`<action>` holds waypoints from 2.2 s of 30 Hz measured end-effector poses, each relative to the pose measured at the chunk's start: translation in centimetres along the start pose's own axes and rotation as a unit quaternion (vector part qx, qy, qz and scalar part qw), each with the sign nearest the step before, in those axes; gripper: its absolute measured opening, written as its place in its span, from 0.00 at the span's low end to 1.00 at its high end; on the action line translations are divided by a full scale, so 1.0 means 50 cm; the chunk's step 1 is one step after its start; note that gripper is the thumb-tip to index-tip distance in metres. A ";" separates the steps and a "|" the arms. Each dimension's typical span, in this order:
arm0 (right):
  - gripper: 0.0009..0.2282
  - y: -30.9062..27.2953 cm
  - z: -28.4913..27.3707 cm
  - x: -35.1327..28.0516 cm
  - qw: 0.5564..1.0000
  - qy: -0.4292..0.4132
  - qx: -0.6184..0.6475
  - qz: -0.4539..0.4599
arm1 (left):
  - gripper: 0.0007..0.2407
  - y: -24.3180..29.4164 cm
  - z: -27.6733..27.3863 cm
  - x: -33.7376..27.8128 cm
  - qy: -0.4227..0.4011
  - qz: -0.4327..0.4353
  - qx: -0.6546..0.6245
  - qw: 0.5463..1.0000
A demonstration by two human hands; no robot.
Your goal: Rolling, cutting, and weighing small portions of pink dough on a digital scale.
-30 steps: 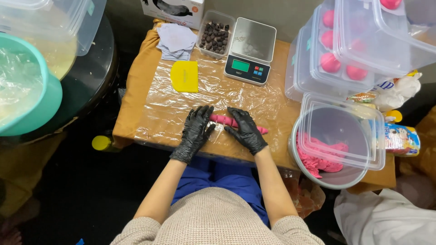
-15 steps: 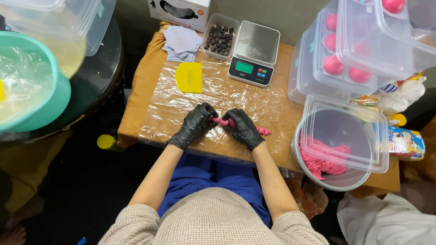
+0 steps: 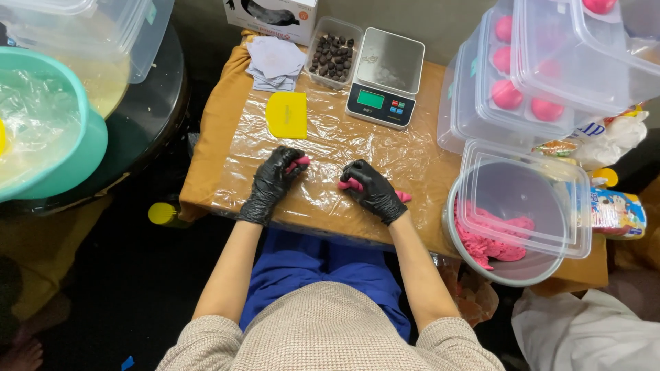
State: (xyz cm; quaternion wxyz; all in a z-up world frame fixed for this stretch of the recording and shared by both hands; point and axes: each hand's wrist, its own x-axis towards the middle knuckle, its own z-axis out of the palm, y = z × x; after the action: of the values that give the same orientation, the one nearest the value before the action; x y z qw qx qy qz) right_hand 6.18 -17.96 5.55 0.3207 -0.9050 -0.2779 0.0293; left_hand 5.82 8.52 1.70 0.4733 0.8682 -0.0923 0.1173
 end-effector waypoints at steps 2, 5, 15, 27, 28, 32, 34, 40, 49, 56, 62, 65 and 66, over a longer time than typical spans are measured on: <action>0.12 0.010 0.000 -0.001 0.997 0.035 0.070 0.010 | 0.11 -0.029 -0.022 0.002 0.014 -0.084 0.099 0.991; 0.11 0.025 0.001 0.000 0.987 0.095 0.123 0.046 | 0.12 -0.044 -0.022 -0.007 0.043 -0.098 0.147 0.983; 0.14 -0.054 0.129 0.105 0.942 0.178 0.273 0.081 | 0.18 -0.046 0.018 -0.044 0.206 0.040 0.177 0.962; 0.20 -0.042 0.018 0.011 0.974 0.206 0.090 0.025 | 0.20 -0.047 0.031 -0.055 0.258 0.128 0.180 0.941; 0.20 -0.029 -0.010 -0.026 0.975 0.209 0.039 0.065 | 0.19 -0.020 0.027 -0.060 0.253 0.138 0.193 0.938; 0.24 0.078 -0.040 -0.150 0.957 0.170 -0.106 0.208 | 0.16 0.060 0.106 -0.069 0.203 0.172 0.205 0.942; 0.26 0.090 -0.021 -0.171 0.949 0.168 -0.122 0.238 | 0.18 0.062 0.169 -0.061 0.092 0.157 0.164 0.969; 0.23 0.078 0.004 -0.167 0.948 0.154 -0.150 0.235 | 0.25 0.124 0.262 -0.007 -0.170 0.044 0.105 0.979; 0.15 0.095 -0.030 -0.173 0.973 0.194 -0.039 0.122 | 0.11 0.229 0.184 0.029 -0.116 -0.115 -0.166 0.972; 0.13 0.097 -0.011 -0.181 0.964 0.231 -0.100 0.081 | 0.11 0.227 0.180 0.032 -0.172 -0.163 -0.181 0.955; 0.11 0.126 0.017 -0.197 0.955 0.254 -0.100 0.112 | 0.07 0.138 0.202 0.001 -0.037 0.111 -0.077 0.990; 0.10 0.099 0.008 -0.190 0.952 0.273 -0.092 0.102 | 0.13 0.098 0.144 -0.013 -0.136 0.072 0.056 0.987; 0.10 0.105 0.010 -0.190 0.952 0.274 -0.093 0.101 | 0.13 0.115 0.103 -0.014 -0.134 0.073 0.055 0.987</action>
State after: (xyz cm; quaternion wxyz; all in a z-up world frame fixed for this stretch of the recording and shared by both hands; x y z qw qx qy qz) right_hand 0.60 -26.01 0.82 0.2944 -0.9273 -0.0884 -0.2134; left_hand 4.21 1.12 3.38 0.3978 0.8919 -0.2116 0.0388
